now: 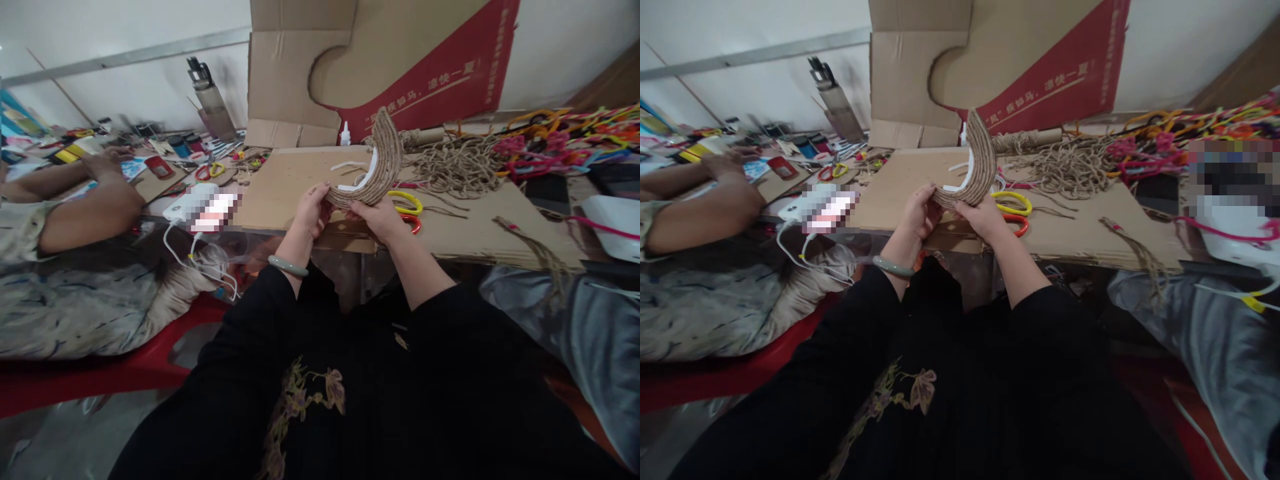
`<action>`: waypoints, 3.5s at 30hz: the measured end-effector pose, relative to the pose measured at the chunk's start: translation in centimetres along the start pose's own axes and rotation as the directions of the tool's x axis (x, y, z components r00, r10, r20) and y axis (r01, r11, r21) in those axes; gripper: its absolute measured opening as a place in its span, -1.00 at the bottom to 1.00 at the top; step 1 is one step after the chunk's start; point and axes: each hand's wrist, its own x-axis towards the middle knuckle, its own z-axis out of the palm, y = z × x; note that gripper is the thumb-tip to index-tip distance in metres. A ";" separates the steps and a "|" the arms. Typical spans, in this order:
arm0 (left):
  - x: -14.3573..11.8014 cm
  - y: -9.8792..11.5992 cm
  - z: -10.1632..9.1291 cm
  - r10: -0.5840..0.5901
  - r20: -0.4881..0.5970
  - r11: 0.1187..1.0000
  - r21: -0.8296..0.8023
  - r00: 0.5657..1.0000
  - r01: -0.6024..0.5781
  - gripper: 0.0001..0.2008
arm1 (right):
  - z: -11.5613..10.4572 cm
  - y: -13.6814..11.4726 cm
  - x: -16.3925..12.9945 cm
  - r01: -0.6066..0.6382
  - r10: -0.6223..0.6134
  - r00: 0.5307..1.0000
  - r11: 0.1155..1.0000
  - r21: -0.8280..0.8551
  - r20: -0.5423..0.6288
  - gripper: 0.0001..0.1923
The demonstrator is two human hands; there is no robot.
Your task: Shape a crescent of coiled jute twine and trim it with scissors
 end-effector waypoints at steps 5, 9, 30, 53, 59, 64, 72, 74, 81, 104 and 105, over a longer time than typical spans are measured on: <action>0.1 0.1 0.0 -0.048 -0.025 0.999 -0.003 0.999 0.048 -0.81 | 0.0 -0.6 -0.2 -0.069 0.071 0.997 0.997 0.035 -0.036 -0.72; 0.2 0.2 -0.1 -0.049 -0.049 0.999 0.004 0.998 0.049 -0.84 | 0.0 -0.6 -0.1 -0.100 0.103 0.994 0.993 0.068 -0.045 -0.71; -0.2 0.0 0.2 -0.024 -0.001 0.995 0.097 1.000 0.024 -0.81 | -0.4 0.4 0.5 -0.037 0.052 0.970 0.997 0.065 -0.239 -0.58; -0.2 0.2 0.1 -0.024 0.005 1.000 0.007 1.000 0.024 -0.96 | -0.5 1.0 0.6 -0.037 0.045 0.987 0.998 0.055 -0.151 -0.58; -0.1 0.6 -0.2 -0.060 -0.010 0.985 -0.162 0.998 0.057 -0.90 | -0.2 -0.3 -0.2 0.030 -0.035 0.993 0.999 0.042 0.112 -0.72; -0.4 0.4 -0.5 -0.102 0.139 0.994 -0.034 0.985 0.107 -0.96 | -0.6 -0.2 0.1 -0.074 0.066 0.996 0.985 0.157 0.052 -0.70; -1.0 0.1 -0.5 -0.136 0.360 0.979 0.192 0.923 0.069 -0.67 | -0.9 -0.5 0.5 -0.161 0.157 0.987 0.971 0.176 0.036 -0.72; -1.0 0.1 -0.4 -0.144 0.349 0.974 0.216 0.926 0.070 -0.68 | -0.9 -0.7 0.5 -0.167 0.163 0.986 0.974 0.155 0.043 -0.75; -1.2 -0.1 0.0 -0.117 0.302 0.971 0.235 0.946 0.045 -0.75 | -0.9 -0.7 0.5 -0.192 0.190 0.981 0.972 0.133 0.028 -0.79; -1.3 -0.1 0.0 -0.067 0.318 0.986 0.166 0.946 0.014 -0.83 | -0.6 -0.4 0.6 -0.110 0.114 0.993 0.974 0.198 -0.006 -0.67; -1.3 -0.1 0.0 -0.074 0.311 0.984 0.177 0.948 0.019 -0.84 | -0.6 -0.5 0.6 -0.112 0.115 0.993 0.975 0.190 -0.007 -0.68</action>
